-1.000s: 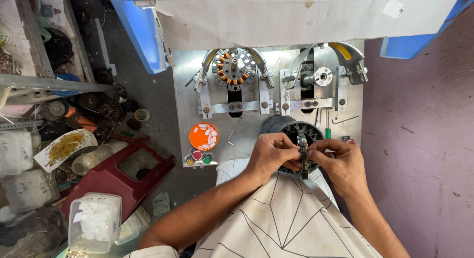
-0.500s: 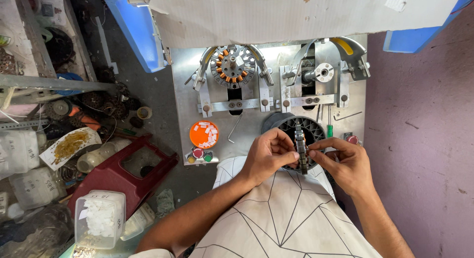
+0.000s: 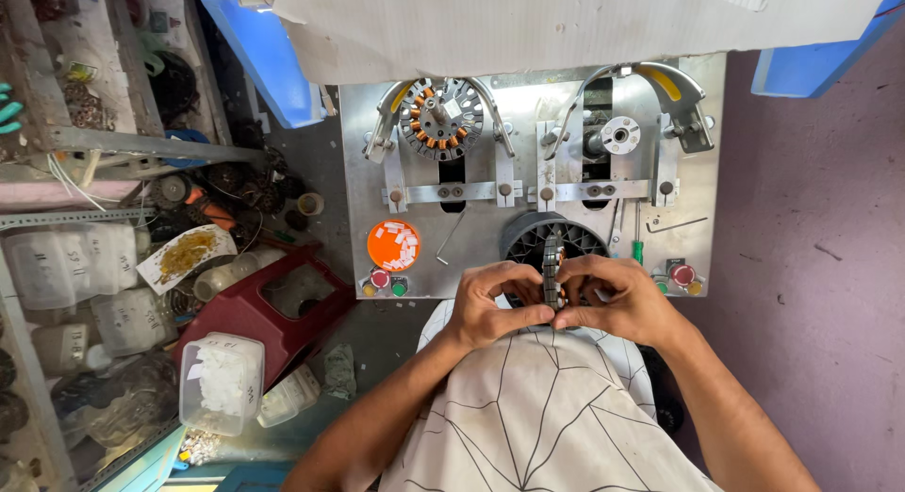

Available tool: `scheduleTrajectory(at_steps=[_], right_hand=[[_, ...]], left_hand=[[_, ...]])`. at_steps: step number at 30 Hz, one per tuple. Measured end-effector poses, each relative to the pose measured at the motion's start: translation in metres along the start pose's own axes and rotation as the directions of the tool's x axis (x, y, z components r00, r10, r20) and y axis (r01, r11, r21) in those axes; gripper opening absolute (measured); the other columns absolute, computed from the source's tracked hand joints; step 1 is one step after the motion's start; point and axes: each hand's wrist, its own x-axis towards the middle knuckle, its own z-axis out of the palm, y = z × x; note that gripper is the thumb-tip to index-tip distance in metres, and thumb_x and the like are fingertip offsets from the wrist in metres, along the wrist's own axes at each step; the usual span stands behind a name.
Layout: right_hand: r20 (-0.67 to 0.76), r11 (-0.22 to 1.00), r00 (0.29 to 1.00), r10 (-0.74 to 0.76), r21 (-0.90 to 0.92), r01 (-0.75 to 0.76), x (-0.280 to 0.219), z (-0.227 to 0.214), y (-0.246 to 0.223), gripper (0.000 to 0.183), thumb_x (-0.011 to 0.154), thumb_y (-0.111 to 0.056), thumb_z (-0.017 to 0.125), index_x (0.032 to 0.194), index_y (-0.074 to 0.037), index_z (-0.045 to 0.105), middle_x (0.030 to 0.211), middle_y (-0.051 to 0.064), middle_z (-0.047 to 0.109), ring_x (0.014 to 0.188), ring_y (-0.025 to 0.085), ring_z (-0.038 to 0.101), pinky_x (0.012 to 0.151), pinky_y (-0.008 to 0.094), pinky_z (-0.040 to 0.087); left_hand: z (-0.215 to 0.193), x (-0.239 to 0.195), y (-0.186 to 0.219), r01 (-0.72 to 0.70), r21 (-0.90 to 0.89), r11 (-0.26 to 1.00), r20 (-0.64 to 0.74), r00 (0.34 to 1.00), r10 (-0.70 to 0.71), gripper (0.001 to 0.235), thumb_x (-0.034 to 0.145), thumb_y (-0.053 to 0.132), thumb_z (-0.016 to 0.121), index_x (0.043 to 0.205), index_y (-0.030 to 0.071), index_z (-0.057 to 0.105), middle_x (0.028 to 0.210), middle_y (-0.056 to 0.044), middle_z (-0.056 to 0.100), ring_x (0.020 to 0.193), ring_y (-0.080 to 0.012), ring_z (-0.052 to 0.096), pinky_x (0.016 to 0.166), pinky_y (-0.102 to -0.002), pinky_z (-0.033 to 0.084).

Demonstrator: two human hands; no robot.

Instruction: The person assembles components of a fan motor using scissors to trim wires and threading them through a winding machine.

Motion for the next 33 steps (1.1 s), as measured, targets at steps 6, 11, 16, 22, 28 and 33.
scheduleTrajectory(at_steps=[6, 11, 16, 22, 28, 33], right_hand=[[0.096, 1.000, 0.995, -0.025, 0.021, 0.023, 0.006, -0.006, 0.005, 0.041, 0.069, -0.017, 0.093, 0.103, -0.007, 0.072, 0.065, -0.003, 0.057, 0.057, 0.006, 0.048, 0.049, 0.026, 0.035], [0.049, 0.830, 0.996, 0.070, 0.552, -0.085, -0.010, -0.003, 0.007, 0.045, 0.095, -0.047, 0.061, 0.114, -0.007, 0.060, 0.071, 0.004, 0.063, 0.050, 0.003, 0.042, 0.044, 0.020, 0.030], [0.114, 0.619, 0.938, 0.328, 0.724, -0.304, -0.023, 0.010, -0.009, 0.069, 0.096, -0.065, 0.025, 0.121, -0.005, 0.050, 0.087, 0.007, 0.068, 0.061, 0.009, 0.052, 0.040, 0.020, 0.031], [-0.163, 0.841, 0.980, 0.114, 0.541, -0.008, -0.018, 0.021, -0.020, 0.054, 0.107, -0.048, 0.041, 0.122, 0.002, 0.058, 0.081, 0.004, 0.064, 0.064, 0.006, 0.052, 0.053, 0.021, 0.043], [-0.360, 0.888, 0.818, -0.448, -0.287, 0.360, -0.024, 0.017, -0.051, 0.020, 0.087, -0.004, 0.075, 0.105, 0.000, 0.067, 0.077, 0.002, 0.065, 0.061, 0.005, 0.055, 0.053, 0.020, 0.042], [-0.382, 0.862, 0.863, -0.332, -0.495, 0.112, -0.025, 0.020, -0.061, 0.013, 0.080, 0.000, 0.077, 0.091, -0.002, 0.070, 0.067, 0.003, 0.068, 0.046, 0.006, 0.051, 0.045, 0.024, 0.038]], left_hand=[[0.005, 0.001, 0.009, -0.023, 0.093, 0.995, -0.032, 0.999, 0.026, 0.026, 0.085, 0.006, 0.084, 0.108, 0.000, 0.072, 0.094, -0.005, 0.073, 0.083, -0.0113, 0.070, 0.078, -0.027, 0.058], [0.036, 0.003, 0.051, -0.144, 0.453, 0.880, -0.157, 0.958, 0.238, 0.030, 0.080, 0.011, 0.084, 0.105, 0.007, 0.068, 0.092, -0.002, 0.062, 0.078, -0.0145, 0.058, 0.071, -0.030, 0.051], [0.078, 0.009, 0.086, -0.252, 0.737, 0.627, 0.017, 0.934, 0.356, 0.028, 0.083, 0.012, 0.084, 0.109, 0.010, 0.074, 0.107, -0.005, 0.064, 0.090, -0.0216, 0.056, 0.083, -0.037, 0.050], [0.052, 0.010, 0.098, -0.343, 0.603, 0.720, 0.053, 0.918, 0.393, 0.013, 0.095, 0.010, 0.077, 0.106, 0.010, 0.073, 0.104, -0.003, 0.068, 0.095, -0.0218, 0.063, 0.087, -0.035, 0.054], [0.027, 0.014, 0.079, 0.162, -0.116, 0.980, -0.010, 0.986, -0.164, 0.016, 0.106, 0.014, 0.066, 0.113, 0.002, 0.073, 0.091, -0.002, 0.069, 0.078, -0.0079, 0.061, 0.070, -0.023, 0.051], [0.029, 0.024, 0.079, 0.306, -0.219, 0.926, 0.084, 0.952, -0.295, 0.018, 0.107, 0.017, 0.063, 0.118, 0.004, 0.069, 0.096, -0.002, 0.069, 0.089, -0.0090, 0.067, 0.078, -0.026, 0.058]])
